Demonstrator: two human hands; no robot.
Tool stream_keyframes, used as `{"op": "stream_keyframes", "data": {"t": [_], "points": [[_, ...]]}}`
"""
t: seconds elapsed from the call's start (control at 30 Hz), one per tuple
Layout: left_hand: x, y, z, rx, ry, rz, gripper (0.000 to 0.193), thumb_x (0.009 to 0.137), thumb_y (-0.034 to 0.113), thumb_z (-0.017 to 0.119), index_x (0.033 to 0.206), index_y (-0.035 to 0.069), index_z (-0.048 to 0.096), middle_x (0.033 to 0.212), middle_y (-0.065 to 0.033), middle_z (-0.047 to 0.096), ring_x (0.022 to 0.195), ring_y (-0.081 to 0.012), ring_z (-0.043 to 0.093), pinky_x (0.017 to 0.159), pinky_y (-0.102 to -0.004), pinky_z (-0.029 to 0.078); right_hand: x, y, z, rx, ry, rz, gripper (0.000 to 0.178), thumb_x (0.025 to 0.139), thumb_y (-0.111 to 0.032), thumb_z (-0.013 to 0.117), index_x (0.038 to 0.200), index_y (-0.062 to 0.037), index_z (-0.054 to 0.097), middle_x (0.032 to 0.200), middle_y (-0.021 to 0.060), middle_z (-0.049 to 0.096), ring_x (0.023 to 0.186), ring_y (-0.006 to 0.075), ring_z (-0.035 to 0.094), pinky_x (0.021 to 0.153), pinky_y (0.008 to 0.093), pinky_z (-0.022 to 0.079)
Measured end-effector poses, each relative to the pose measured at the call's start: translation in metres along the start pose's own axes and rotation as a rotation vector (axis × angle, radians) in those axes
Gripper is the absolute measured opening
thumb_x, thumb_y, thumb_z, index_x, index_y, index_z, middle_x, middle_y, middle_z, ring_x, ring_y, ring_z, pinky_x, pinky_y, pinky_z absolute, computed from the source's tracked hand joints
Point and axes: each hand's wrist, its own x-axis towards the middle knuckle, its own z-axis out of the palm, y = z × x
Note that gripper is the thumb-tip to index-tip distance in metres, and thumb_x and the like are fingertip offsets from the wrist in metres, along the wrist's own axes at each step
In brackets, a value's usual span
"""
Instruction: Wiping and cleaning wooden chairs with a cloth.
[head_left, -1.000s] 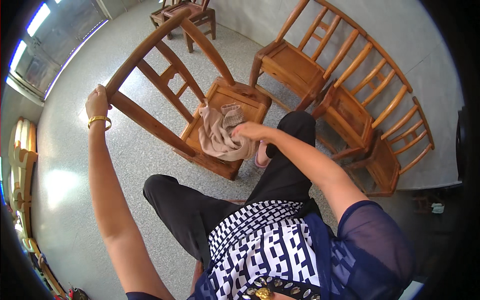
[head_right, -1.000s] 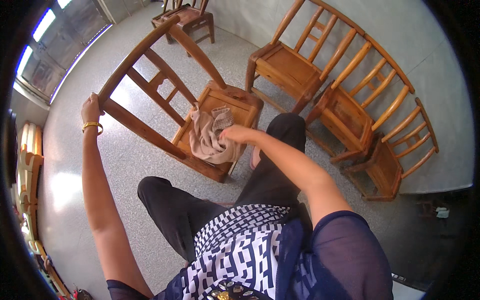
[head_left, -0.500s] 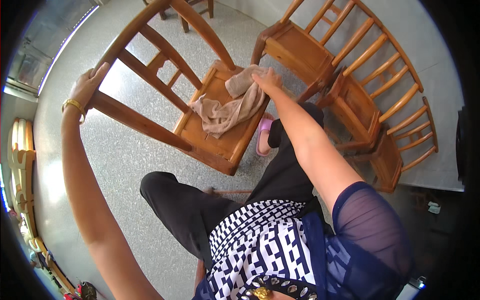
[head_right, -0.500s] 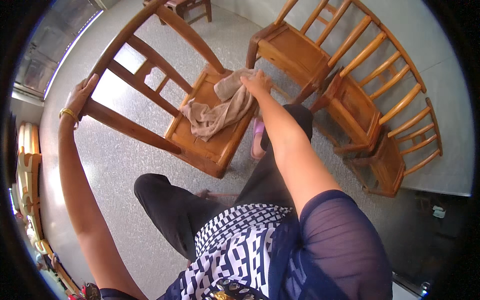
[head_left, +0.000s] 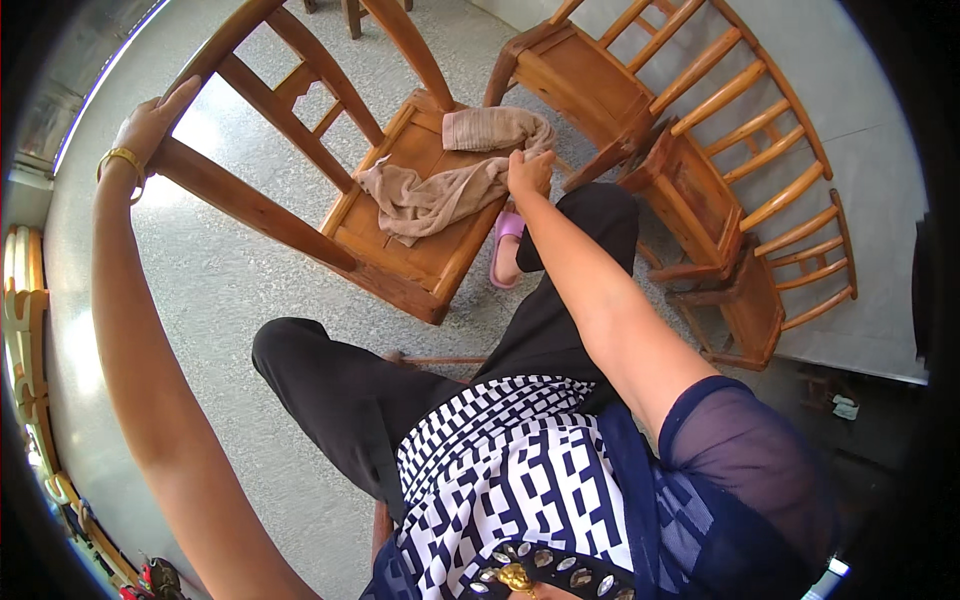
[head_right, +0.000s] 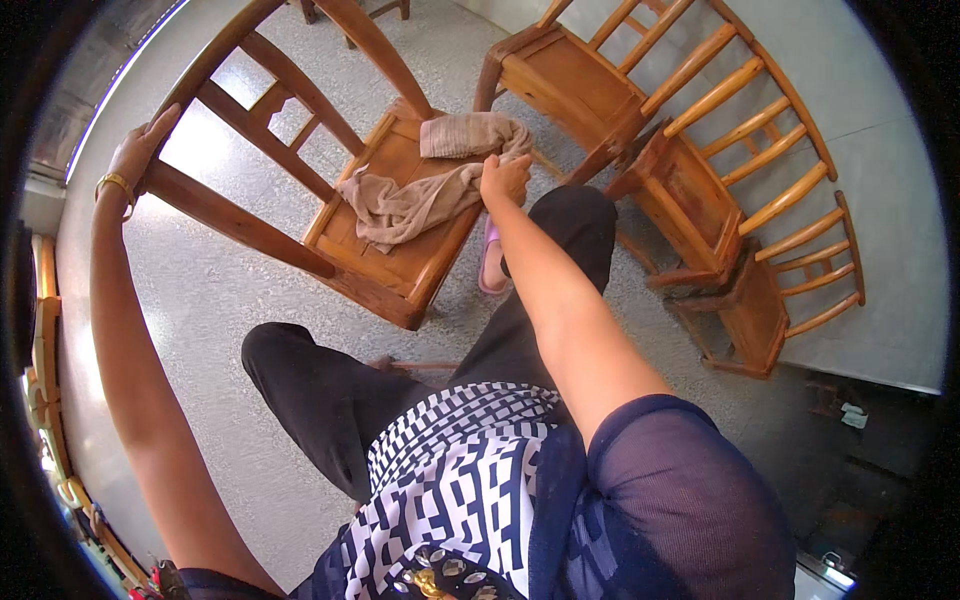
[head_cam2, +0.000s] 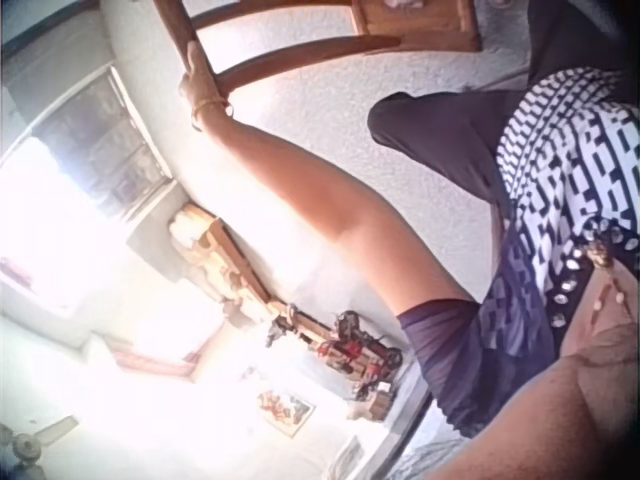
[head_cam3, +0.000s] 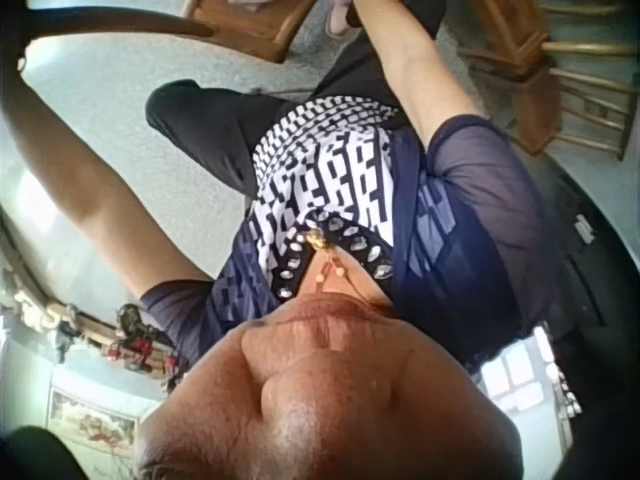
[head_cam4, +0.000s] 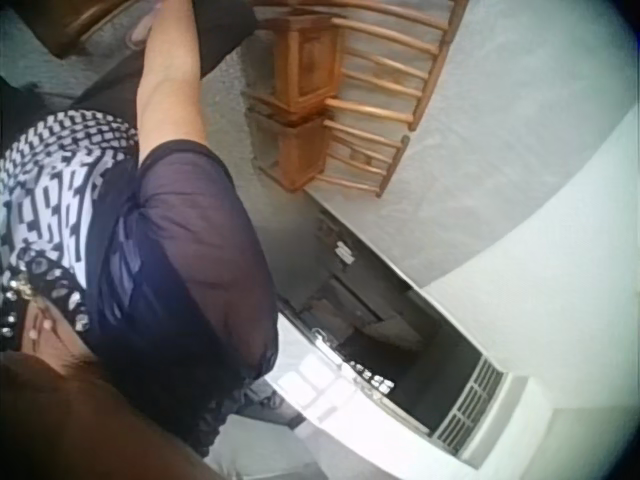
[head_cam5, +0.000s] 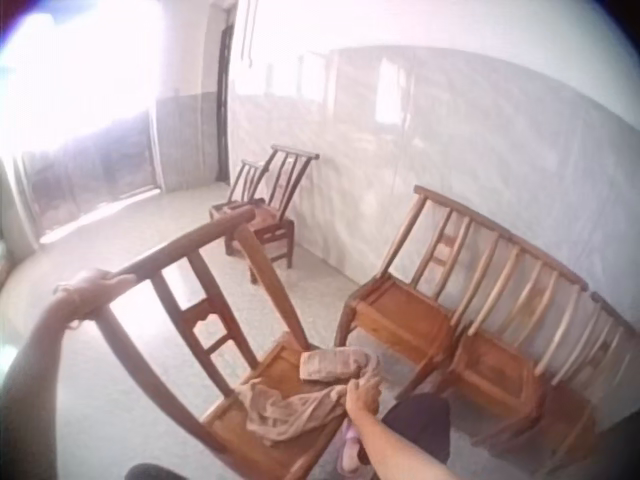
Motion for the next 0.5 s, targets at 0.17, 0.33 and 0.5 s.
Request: {"op": "stream_keyframes", "data": {"t": [0.17,0.33,0.5], "points": [[0.006,0.011,0.000,0.005,0.014,0.018,0.078,0.067,0.071,0.051,0.096,-0.001,0.062,0.075,-0.0129,0.059,0.071,-0.0218,0.061,0.066,-0.0322,0.046,-0.011,0.039,0.018,0.253,-0.002,0.132,0.048,0.076,-0.035,0.047,0.109,-0.0003,0.044,0.100,0.0263,0.056,0.089,0.0400,0.056,0.079,0.0452,0.044],[0.007,-0.005,-0.004,0.062,0.059,0.031,0.075,0.068,0.070,0.051,0.090,-0.001,0.062,0.074,-0.0122,0.059,0.063,-0.0203,0.059,0.059,-0.0333,0.047,-0.065,0.080,0.002,0.498,-0.798,0.383,0.039,0.082,-0.040,0.044,0.095,-0.0071,0.059,0.079,0.0081,0.062,0.064,0.0188,0.060,0.052,0.0317,0.048],[0.005,-0.010,-0.001,0.067,0.012,0.003,0.078,0.069,0.070,0.049,0.088,-0.005,0.061,0.073,-0.0149,0.059,0.069,-0.0220,0.059,0.065,-0.0383,0.045,-0.093,0.084,-0.044,0.048,-1.436,0.038,0.026,0.080,-0.033,0.050,0.081,-0.0093,0.061,0.069,0.0019,0.058,0.058,0.0152,0.058,0.047,0.0307,0.046]]}}
